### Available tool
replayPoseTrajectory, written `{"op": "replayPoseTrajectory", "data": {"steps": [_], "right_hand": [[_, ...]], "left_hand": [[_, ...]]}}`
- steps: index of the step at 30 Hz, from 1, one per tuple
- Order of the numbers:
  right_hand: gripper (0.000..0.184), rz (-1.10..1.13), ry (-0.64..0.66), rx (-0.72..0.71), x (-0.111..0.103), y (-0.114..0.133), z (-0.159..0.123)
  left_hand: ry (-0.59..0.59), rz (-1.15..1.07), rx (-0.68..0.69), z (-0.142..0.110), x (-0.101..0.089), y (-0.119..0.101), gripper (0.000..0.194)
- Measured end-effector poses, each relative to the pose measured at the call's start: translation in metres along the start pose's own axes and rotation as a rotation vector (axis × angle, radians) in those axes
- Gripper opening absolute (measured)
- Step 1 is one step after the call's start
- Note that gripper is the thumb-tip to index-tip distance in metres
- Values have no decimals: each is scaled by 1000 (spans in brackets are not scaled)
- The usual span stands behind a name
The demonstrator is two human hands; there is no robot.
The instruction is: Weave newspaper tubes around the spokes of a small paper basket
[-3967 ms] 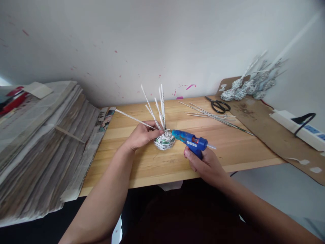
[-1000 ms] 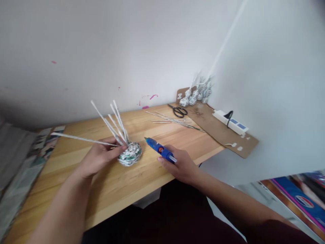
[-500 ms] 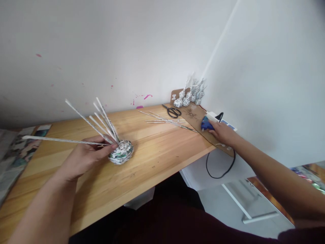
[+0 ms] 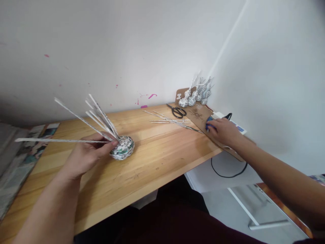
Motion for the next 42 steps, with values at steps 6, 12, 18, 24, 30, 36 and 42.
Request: {"op": "replayPoseTrajectory", "data": {"steps": [6, 12, 18, 24, 30, 36, 42], "right_hand": [[32, 115, 58, -247, -8, 83, 40], [28, 129, 62, -221, 1, 98, 82], [31, 235, 27, -273, 1, 125, 91], [25, 353, 30, -320, -8, 186, 101], [17, 447, 42, -285, -3, 231, 118], [21, 524, 10, -245, -10, 238, 107], [12, 940, -11, -407, -59, 254, 64]], "left_hand": [[11, -12, -13, 1, 2, 3, 34], [35, -65, 0, 2, 7, -3, 35], [46, -123, -16, 2, 11, -5, 38], [50, -152, -15, 2, 12, 1, 39], [60, -159, 3, 2, 13, 3, 35], [52, -215, 4, 2, 14, 4, 32], [69, -263, 77, 3, 16, 6, 28]]}}
Point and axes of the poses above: each hand's wrist, its own z-axis towards the middle knuckle, its own x-axis out of the palm, y = z × x, the point moved 7 cm from there along z, towards the middle knuckle, and after that the axes turned 11 degrees about x, right-handed, at the moved point
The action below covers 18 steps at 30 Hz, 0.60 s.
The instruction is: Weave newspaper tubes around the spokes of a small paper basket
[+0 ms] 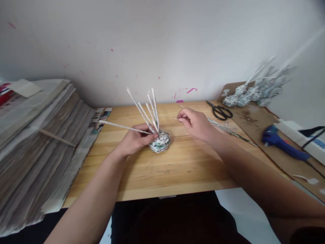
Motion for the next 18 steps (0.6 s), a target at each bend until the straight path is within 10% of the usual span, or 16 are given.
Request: {"op": "replayPoseTrajectory", "data": {"steps": [18], "right_hand": [[15, 190, 117, -275, 3, 77, -31]], "left_hand": [[-15, -58, 34, 2, 3, 2, 19]]}}
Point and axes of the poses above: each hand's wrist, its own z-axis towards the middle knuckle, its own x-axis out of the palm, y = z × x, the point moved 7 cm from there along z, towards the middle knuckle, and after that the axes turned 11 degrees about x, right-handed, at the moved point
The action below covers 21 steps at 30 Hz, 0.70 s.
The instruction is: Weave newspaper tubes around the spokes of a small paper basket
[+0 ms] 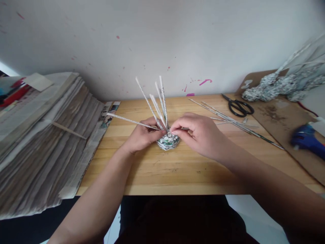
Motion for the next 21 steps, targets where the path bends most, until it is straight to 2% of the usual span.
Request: {"op": "replayPoseTrajectory", "data": {"steps": [5, 7, 21], "right_hand": [[13, 46, 2, 185, 2, -8, 0], [13, 54, -4, 216, 2, -10, -1], [9, -40, 14, 197, 6, -10, 0]], "left_hand": [[12, 26, 14, 0, 2, -5, 19], [21, 51, 32, 1, 3, -8, 17], [41, 93, 66, 2, 6, -14, 13]]}}
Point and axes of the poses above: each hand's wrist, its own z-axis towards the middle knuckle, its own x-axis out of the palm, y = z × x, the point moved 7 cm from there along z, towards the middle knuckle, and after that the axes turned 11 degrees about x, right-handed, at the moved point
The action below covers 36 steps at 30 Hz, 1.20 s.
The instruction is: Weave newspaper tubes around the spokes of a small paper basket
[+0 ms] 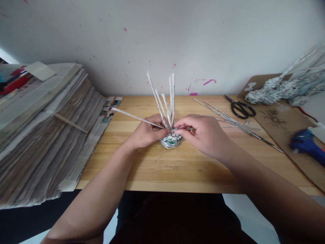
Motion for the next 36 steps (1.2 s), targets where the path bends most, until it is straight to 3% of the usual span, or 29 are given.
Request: {"op": "replayPoseTrajectory", "data": {"steps": [36], "right_hand": [[11, -60, 37, 10, 6, 1, 2]], "left_hand": [[90, 9, 15, -1, 1, -2, 14]]}}
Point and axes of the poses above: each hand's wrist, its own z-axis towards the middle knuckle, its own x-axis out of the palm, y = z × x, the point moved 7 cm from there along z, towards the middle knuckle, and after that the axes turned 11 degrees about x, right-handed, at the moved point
